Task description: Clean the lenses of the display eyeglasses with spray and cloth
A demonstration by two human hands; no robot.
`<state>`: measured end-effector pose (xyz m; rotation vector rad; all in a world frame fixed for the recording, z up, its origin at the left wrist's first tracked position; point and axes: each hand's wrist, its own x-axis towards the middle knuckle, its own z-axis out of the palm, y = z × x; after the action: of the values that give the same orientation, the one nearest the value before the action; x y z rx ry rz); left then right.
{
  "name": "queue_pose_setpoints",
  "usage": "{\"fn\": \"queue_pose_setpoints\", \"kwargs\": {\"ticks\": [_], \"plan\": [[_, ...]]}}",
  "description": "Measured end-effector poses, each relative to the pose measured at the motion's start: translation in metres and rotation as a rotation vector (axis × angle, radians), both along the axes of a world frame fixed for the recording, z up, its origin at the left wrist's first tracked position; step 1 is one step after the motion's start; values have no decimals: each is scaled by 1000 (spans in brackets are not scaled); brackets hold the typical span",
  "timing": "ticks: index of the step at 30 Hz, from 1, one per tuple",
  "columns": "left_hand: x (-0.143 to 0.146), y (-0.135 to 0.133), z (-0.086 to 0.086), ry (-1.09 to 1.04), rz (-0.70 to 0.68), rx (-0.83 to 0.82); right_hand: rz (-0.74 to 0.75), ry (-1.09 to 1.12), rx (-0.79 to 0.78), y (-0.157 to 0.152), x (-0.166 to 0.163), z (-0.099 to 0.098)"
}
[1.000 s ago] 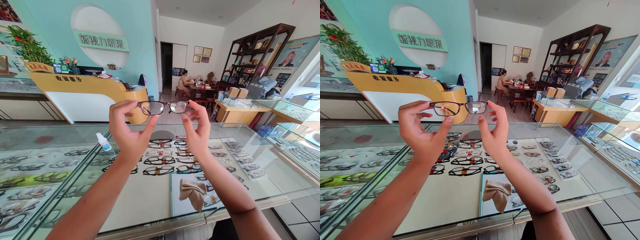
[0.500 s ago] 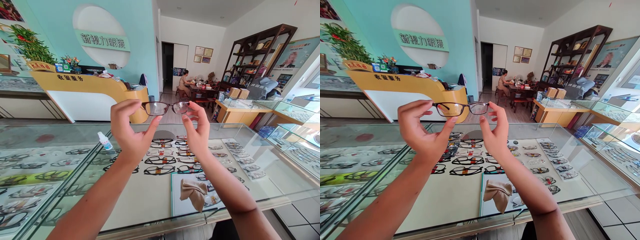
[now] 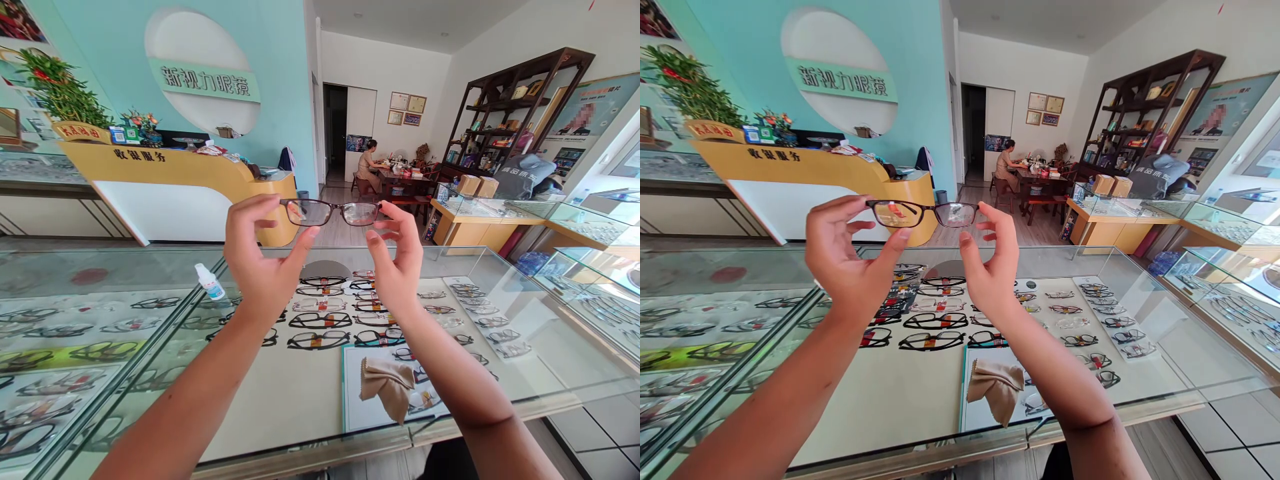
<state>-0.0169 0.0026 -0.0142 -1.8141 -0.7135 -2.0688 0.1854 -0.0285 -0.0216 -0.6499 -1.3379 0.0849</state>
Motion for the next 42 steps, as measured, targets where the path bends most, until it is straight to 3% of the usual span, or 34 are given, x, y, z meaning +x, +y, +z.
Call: {"fn": "queue_pose_setpoints", "kwargs": {"ticks": [6,27,31,42], "plan": [[-2,8,-3,-95,-157,-132,-62,-82,96,-4,2,2],[0,9,-4,-102,-206,-142,-31,-55,107,-8,1,5],[0,8,-4,-82,-146,-114,-72,-76,68,-5,2,3],[2,-4,2,50,75,94,12,44,-76,5,0,0]]}}
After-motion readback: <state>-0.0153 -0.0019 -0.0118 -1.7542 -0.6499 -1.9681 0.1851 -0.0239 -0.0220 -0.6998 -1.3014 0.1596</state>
